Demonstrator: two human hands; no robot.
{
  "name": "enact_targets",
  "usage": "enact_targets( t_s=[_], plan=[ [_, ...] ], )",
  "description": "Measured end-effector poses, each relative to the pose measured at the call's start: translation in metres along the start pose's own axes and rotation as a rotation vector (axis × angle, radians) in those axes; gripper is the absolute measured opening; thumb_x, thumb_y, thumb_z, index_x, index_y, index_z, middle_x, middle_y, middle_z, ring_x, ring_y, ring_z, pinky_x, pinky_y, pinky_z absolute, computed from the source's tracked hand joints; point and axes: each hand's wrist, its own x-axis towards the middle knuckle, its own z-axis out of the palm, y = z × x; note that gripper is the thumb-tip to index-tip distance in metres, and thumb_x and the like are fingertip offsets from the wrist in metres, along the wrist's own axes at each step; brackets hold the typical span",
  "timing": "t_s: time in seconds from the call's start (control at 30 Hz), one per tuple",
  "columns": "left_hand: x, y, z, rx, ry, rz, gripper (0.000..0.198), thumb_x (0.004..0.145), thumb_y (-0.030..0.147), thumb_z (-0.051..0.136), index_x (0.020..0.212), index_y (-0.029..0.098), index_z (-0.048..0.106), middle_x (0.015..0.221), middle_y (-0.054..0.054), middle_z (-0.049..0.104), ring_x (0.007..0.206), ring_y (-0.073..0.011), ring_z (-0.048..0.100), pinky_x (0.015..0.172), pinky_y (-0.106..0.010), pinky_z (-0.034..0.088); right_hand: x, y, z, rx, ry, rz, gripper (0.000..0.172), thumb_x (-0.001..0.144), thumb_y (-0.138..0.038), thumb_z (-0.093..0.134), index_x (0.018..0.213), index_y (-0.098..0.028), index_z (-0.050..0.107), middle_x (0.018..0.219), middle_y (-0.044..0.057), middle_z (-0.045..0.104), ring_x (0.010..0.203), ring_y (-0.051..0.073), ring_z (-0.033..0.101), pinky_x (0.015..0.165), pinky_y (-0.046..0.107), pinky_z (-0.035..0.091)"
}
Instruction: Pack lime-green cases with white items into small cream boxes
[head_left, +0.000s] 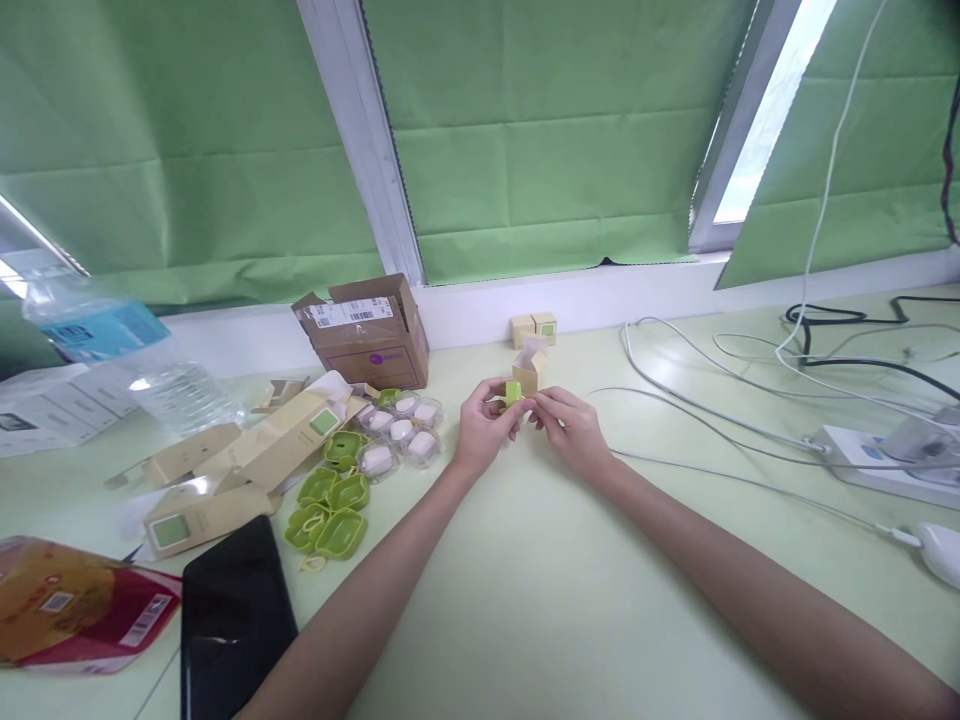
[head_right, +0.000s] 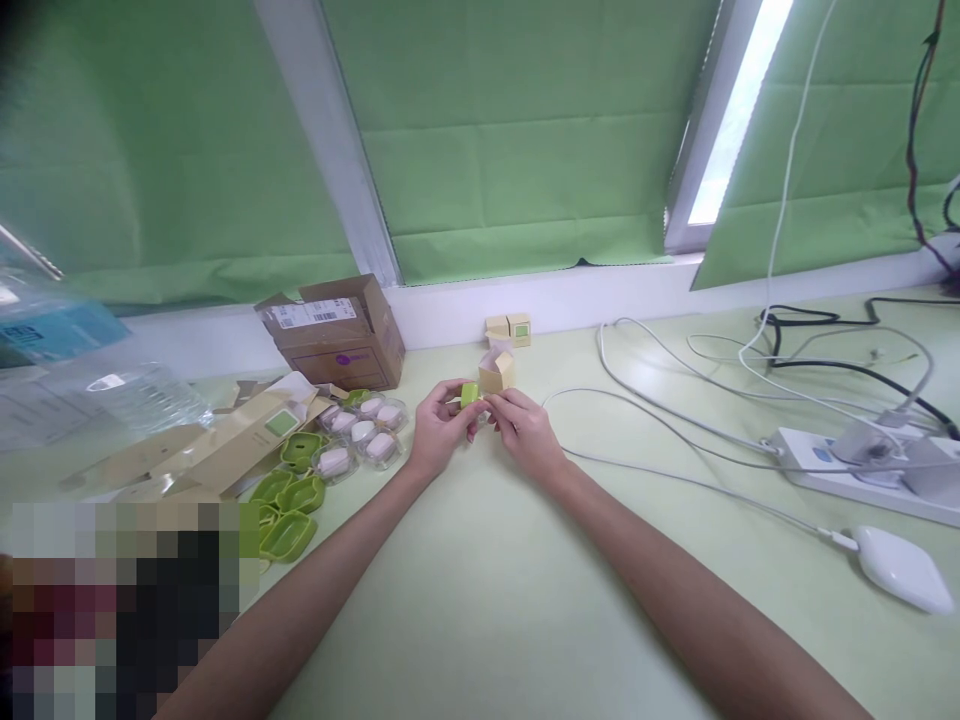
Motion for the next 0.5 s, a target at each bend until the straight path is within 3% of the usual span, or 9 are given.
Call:
enact_targets(
  t_s=[0.33,0.5],
  plan=[
    [-0.0022,0.0029,0.0026,0.004,-0.028,-0.045,0.051,0.07,0.042,0.087,0.107,0.016,0.062,0.088,-0.003,0.069,0.049,-0.0074,0.057,0.041,-0.021,0.046,0.0019,-0.0041,0.0008,0.009,0.039,0.014,0.028,0.105,-0.03,0.046,0.106,-0.023,0.074,0.092,0.008,0.068,0.066,0.014,0.064,0.065,0.031,0.059],
    [-0.0007,0.0035,0.0022,-0.013,-0.016,-0.024,0.051,0.071,0.042,0.087,0.107,0.016,0.062,0.096,-0.005,0.07,0.05,-0.0067,0.058,0.044,-0.022,0.047,0.0028,-0.004,0.0014,0.119,0.05,0.138,0.026,0.102,-0.035,0.054,0.108,-0.025,0.077,0.083,0.004,0.068,0.064,0.014,0.063,0.063,0.031,0.057]
  ],
)
